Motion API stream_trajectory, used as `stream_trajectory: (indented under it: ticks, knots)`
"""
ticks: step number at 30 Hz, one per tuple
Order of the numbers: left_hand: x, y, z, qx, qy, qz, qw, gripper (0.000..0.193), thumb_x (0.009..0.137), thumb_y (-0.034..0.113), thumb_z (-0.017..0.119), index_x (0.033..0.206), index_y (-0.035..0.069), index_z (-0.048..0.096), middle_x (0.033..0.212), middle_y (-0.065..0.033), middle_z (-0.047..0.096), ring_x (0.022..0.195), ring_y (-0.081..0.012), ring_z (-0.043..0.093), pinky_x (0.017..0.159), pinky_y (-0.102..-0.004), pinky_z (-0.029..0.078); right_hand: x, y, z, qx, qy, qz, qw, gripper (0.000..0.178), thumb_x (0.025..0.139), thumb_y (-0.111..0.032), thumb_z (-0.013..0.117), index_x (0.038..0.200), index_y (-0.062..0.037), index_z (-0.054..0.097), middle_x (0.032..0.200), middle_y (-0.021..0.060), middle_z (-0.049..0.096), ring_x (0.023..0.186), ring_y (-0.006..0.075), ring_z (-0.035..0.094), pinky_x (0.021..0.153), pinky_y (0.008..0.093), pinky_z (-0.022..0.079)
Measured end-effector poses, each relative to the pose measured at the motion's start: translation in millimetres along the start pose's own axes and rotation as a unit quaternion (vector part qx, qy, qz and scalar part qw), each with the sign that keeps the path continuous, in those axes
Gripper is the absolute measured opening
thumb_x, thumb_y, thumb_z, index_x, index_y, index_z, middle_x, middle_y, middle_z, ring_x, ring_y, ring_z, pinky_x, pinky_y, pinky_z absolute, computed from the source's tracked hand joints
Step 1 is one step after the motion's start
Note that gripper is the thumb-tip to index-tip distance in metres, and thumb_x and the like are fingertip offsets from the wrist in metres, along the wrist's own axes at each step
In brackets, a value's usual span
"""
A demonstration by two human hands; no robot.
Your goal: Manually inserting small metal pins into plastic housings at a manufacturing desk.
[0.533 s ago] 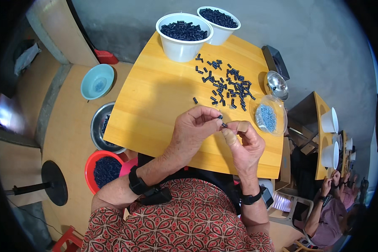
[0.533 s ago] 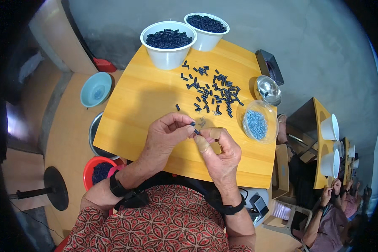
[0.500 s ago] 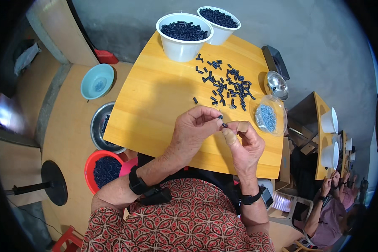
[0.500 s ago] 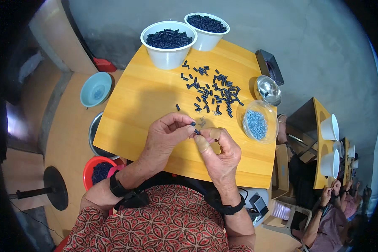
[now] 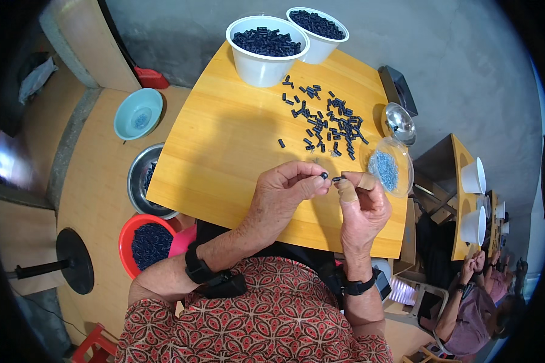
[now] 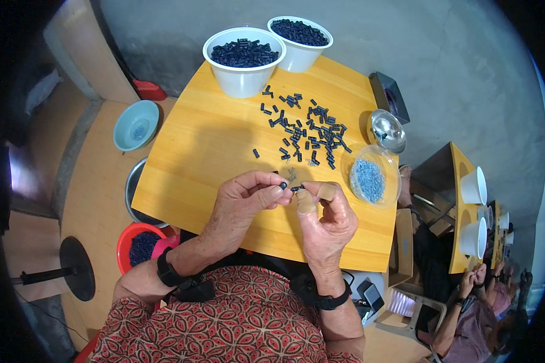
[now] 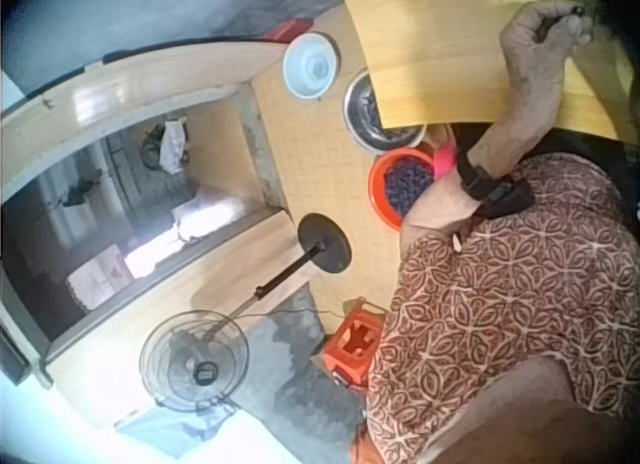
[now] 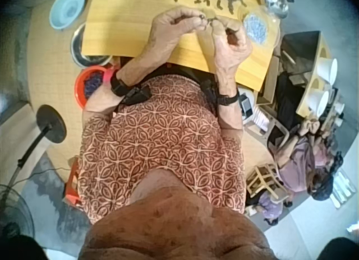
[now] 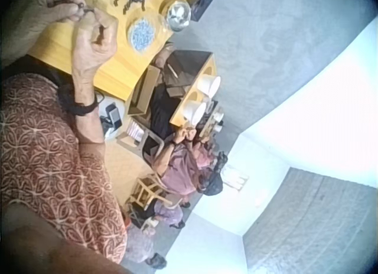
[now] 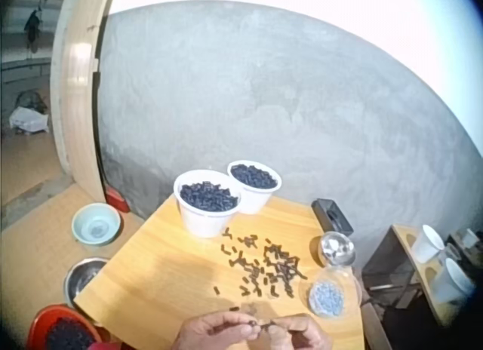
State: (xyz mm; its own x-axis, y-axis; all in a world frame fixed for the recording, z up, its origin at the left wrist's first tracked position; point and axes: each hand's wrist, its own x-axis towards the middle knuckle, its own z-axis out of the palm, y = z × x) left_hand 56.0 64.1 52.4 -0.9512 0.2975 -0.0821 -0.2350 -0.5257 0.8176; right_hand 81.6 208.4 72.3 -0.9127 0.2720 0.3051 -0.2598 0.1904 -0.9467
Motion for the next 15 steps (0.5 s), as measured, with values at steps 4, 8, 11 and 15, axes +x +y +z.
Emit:
stream_trajectory:
  ticks: [4, 8, 11, 15]
  knots:
    - [0.2, -2.7, -1.9, 0.003, -0.022, 0.018, 1.000, 0.015, 0.091, 0.006, 0.064, 0.105, 0.001, 0.064, 0.095, -0.0056, 0.069, 0.089, -0.0108, 0.064, 0.083, -0.0245, 0.050, 3.0, -0.4, 0.3, -0.011, -0.010, -0.033, 0.999, 0.011, 0.083, 0.005, 0.066, 0.094, 0.0031, 0.065, 0.088, 0.0046, 0.062, 0.079, 0.0110, 0.055, 0.074, 0.0244, 0.045]
    - [1.1, -2.8, -3.1, 0.006, -0.029, 0.026, 0.999, 0.014, 0.091, 0.005, 0.064, 0.104, 0.001, 0.064, 0.095, -0.0050, 0.068, 0.090, -0.0103, 0.063, 0.084, -0.0249, 0.049, 4.4, -1.4, 0.5, -0.028, -0.023, -0.055, 0.998, 0.013, 0.082, 0.005, 0.066, 0.094, 0.0027, 0.065, 0.088, 0.0059, 0.063, 0.077, 0.0118, 0.055, 0.072, 0.0246, 0.045]
    - [0.5, 0.1, -2.3, -0.003, -0.026, 0.022, 0.999, 0.013, 0.090, 0.004, 0.065, 0.102, 0.001, 0.065, 0.095, -0.0039, 0.068, 0.090, -0.0097, 0.062, 0.085, -0.0248, 0.049, 7.9, -2.7, 0.9, -0.056, -0.035, -0.087, 0.994, 0.013, 0.080, 0.004, 0.067, 0.092, 0.0018, 0.065, 0.085, 0.0067, 0.064, 0.075, 0.0125, 0.056, 0.068, 0.0245, 0.045]
    - [-1.0, 3.6, -2.6, 0.022, -0.022, 0.008, 0.999, 0.012, 0.089, 0.004, 0.065, 0.101, 0.001, 0.066, 0.095, -0.0030, 0.068, 0.091, -0.0091, 0.062, 0.086, -0.0245, 0.048, 8.7, -0.6, -2.1, -0.115, -0.046, -0.129, 0.984, 0.012, 0.079, 0.004, 0.068, 0.090, 0.0011, 0.066, 0.082, 0.0076, 0.064, 0.072, 0.0131, 0.057, 0.065, 0.0243, 0.045]
